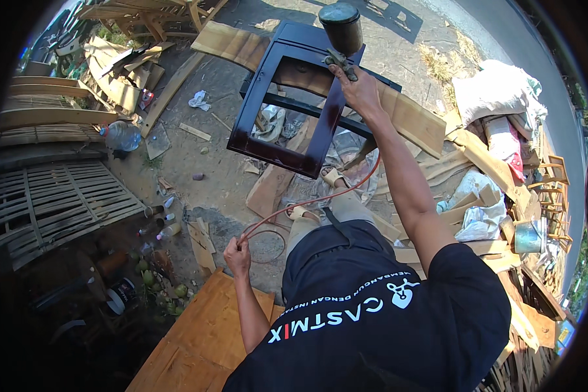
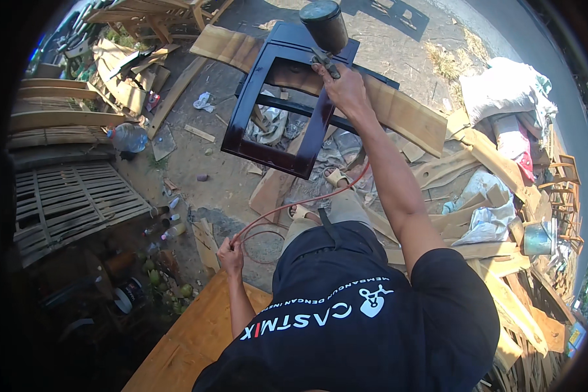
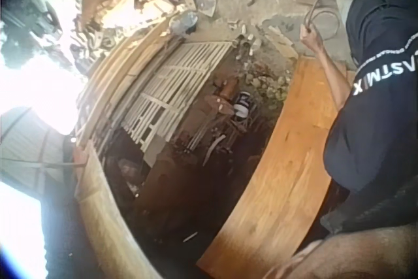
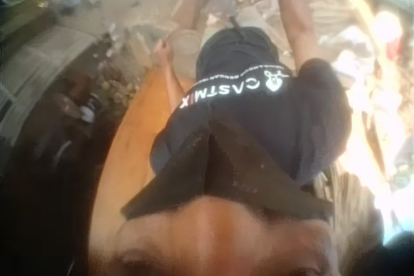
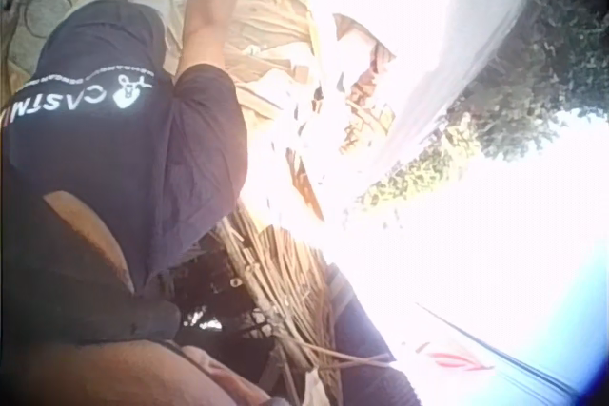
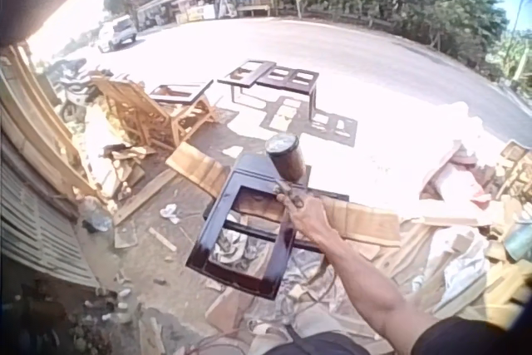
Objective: The person wipes a rectangular wooden piece with a cloth, then places a wooden frame on a stand and uses a spray gun to apply a dark coating, before picking up the finished frame to move it.
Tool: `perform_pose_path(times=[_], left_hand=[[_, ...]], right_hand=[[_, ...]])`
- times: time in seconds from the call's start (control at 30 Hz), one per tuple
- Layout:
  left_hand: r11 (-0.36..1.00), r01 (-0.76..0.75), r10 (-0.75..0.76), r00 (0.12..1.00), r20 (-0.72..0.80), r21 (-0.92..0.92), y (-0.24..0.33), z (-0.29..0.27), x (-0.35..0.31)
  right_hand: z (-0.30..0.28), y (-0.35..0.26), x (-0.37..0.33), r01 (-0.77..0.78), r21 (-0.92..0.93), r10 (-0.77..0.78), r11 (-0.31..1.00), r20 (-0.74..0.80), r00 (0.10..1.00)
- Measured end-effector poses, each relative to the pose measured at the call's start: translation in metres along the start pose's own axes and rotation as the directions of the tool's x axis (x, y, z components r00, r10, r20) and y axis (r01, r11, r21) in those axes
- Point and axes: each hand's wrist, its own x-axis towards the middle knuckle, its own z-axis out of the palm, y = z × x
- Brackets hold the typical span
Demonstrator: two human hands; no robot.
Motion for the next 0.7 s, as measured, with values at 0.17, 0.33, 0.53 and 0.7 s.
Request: perform_pose_path(times=[0.17,0.33,0.53,0.7], left_hand=[[1.0,-0.003,0.003,1.0,-0.03,-0.011,-0.015,-0.005,-0.007],[1.0,0.005,-0.006,0.999,-0.033,-0.031,-0.002,0.011,-0.003],[0.997,-0.065,0.065,0.998,-0.009,-0.037,0.031,0.035,0.003],[0.993,-0.111,0.112,0.994,0.003,-0.044,0.071,0.053,0.013]], right_hand=[[0.016,-0.046,0.025,0.069,0.145,-0.081,0.987,0.074,0.994],[-0.01,-0.015,0.045,0.066,0.071,-0.062,0.995,-0.048,0.997],[-0.094,0.039,0.021,-0.085,-0.003,0.085,0.996,-0.021,0.996],[-0.129,0.055,0.03,-0.141,-0.017,0.141,0.99,-0.002,0.99]])
